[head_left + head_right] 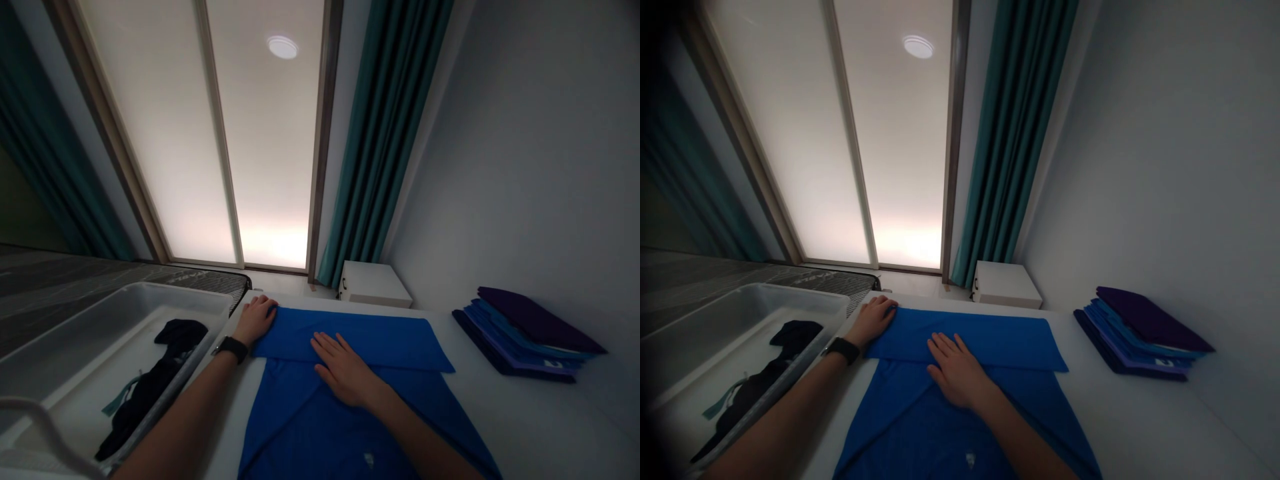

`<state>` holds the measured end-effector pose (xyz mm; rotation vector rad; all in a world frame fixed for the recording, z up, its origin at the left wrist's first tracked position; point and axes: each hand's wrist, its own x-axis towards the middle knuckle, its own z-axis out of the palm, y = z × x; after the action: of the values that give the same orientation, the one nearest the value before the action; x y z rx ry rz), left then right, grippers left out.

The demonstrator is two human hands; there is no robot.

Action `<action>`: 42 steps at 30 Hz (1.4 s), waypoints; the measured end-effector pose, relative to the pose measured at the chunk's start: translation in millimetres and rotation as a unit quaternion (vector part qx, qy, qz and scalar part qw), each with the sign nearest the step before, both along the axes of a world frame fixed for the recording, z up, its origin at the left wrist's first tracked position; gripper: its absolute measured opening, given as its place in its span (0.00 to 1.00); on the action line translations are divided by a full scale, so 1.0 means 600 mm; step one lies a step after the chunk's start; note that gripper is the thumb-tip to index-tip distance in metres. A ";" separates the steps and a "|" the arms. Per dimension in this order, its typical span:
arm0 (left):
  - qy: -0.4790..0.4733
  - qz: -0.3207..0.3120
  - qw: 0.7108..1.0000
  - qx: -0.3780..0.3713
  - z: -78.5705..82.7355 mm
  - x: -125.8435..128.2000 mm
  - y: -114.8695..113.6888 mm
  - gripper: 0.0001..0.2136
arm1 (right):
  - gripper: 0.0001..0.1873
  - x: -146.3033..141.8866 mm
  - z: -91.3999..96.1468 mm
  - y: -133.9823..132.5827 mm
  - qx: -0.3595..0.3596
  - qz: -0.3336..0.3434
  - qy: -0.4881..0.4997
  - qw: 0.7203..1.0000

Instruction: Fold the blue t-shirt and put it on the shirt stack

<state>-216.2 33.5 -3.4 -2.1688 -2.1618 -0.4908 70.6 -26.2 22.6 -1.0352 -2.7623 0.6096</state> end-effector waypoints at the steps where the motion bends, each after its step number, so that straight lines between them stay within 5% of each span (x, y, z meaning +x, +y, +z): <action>1: 0.007 -0.003 1.000 0.001 0.004 0.003 -0.002 0.14 | 0.30 0.007 0.003 -0.002 -0.004 -0.005 0.000 1.000; 6: 0.044 -0.056 0.997 0.008 0.021 0.051 -0.012 0.19 | 0.31 0.046 0.012 -0.001 -0.009 -0.038 -0.012 0.999; 11: 0.060 -0.128 0.990 -0.024 0.006 0.115 -0.028 0.25 | 0.32 0.078 -0.002 0.005 0.007 -0.074 -0.021 0.997; 18: 0.052 -0.119 0.988 -0.078 -0.009 0.125 -0.035 0.29 | 0.33 0.122 -0.002 -0.003 -0.033 -0.116 -0.017 0.992; 23: 0.056 -0.158 0.984 -0.066 0.010 0.159 -0.043 0.28 | 0.32 0.165 0.003 -0.003 -0.020 -0.149 0.013 0.989; 29: 0.035 -0.282 0.959 -0.012 0.050 0.276 -0.067 0.17 | 0.25 0.239 -0.025 0.019 0.043 -0.201 0.077 0.976; 37: 0.057 -0.405 0.912 -0.012 0.062 0.446 -0.051 0.09 | 0.22 0.338 -0.044 0.051 0.111 -0.337 0.225 0.908; 42: 0.050 -0.437 0.898 0.015 0.044 0.544 -0.030 0.07 | 0.18 0.375 -0.068 0.065 0.075 -0.419 0.364 0.828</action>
<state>109.9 15.3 22.9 -2.9644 -0.9975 -0.4000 295.8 12.5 -17.9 -1.4270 -1.4671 0.4752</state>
